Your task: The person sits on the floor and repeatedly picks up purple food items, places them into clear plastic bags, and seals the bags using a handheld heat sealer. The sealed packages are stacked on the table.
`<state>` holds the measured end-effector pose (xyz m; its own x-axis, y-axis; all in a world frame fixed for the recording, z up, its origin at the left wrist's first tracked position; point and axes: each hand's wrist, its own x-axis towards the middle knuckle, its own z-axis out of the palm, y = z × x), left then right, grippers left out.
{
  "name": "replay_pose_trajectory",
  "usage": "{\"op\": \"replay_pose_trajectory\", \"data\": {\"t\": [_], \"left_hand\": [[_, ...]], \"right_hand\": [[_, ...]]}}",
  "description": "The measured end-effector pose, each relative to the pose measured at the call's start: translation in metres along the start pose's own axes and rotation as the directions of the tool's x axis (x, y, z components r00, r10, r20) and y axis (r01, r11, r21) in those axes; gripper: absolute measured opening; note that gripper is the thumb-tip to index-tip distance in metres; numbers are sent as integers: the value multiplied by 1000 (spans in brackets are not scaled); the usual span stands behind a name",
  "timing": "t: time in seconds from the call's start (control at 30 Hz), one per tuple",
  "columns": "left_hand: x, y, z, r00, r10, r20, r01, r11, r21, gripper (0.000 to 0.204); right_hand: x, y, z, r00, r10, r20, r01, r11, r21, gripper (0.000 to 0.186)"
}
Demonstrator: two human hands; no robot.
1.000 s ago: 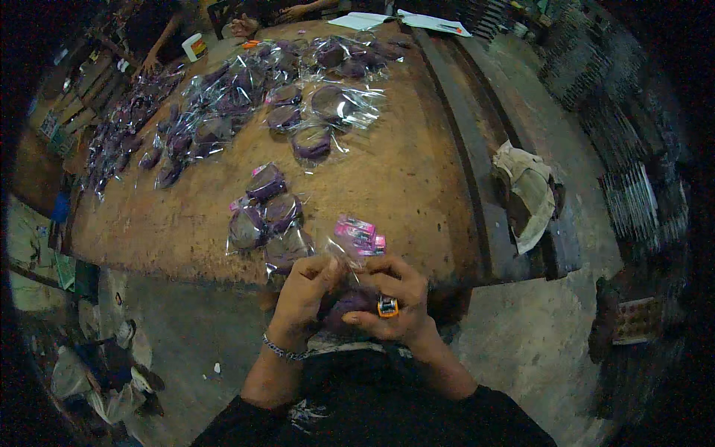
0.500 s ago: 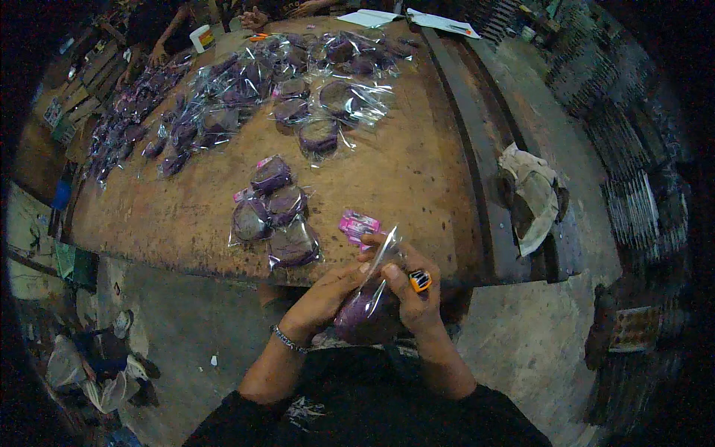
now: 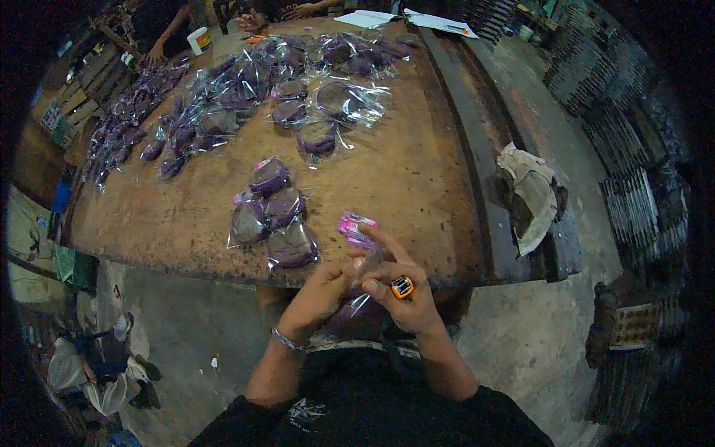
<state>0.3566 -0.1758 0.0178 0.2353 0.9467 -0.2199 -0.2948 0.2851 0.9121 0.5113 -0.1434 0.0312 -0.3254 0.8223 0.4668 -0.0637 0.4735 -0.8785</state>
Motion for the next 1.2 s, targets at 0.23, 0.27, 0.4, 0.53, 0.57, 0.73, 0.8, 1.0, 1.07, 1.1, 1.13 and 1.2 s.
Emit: {"op": "replay_pose_trajectory", "data": {"t": [0.23,0.27,0.4,0.53,0.57,0.73,0.8,1.0,1.07,1.1,1.13,1.2], "left_hand": [[6,12,-10,992,52,-111,-48,998,43,26],[4,17,-11,966,249,-71,-214,921,326,29],[3,20,1,943,309,-126,-220,859,462,25],[4,17,11,922,356,-154,-237,831,503,24],[4,17,11,926,345,-154,-215,817,535,24],[5,19,4,911,405,-80,-307,794,525,24],[6,18,2,915,396,-80,-304,806,508,25],[7,15,-3,951,297,-87,-229,863,450,18],[8,17,-6,955,258,-143,-170,878,448,15],[8,17,-7,953,245,-180,-162,910,381,15],[10,18,-7,944,252,-213,-175,930,323,14],[13,16,-5,935,253,-248,-177,940,290,14]], "right_hand": [[-1,-10,-11,922,377,-84,-384,873,-301,11],[0,-9,-11,955,285,-85,-297,916,-270,12],[2,-5,-9,942,258,-214,-266,964,-5,16],[-1,-5,-4,802,516,-300,-484,857,180,18],[-1,-5,-3,830,488,-272,-469,873,136,19],[2,-6,-2,956,243,-167,-270,949,-164,18],[3,-6,-2,957,234,-172,-260,954,-147,17],[-1,-1,5,871,429,-239,-440,898,7,16],[0,3,8,933,279,-228,-313,940,-134,14],[1,5,8,968,151,-200,-193,959,-209,14],[1,6,8,983,68,-170,-114,955,-274,14],[0,9,7,984,107,-141,-141,955,-262,14]]}}
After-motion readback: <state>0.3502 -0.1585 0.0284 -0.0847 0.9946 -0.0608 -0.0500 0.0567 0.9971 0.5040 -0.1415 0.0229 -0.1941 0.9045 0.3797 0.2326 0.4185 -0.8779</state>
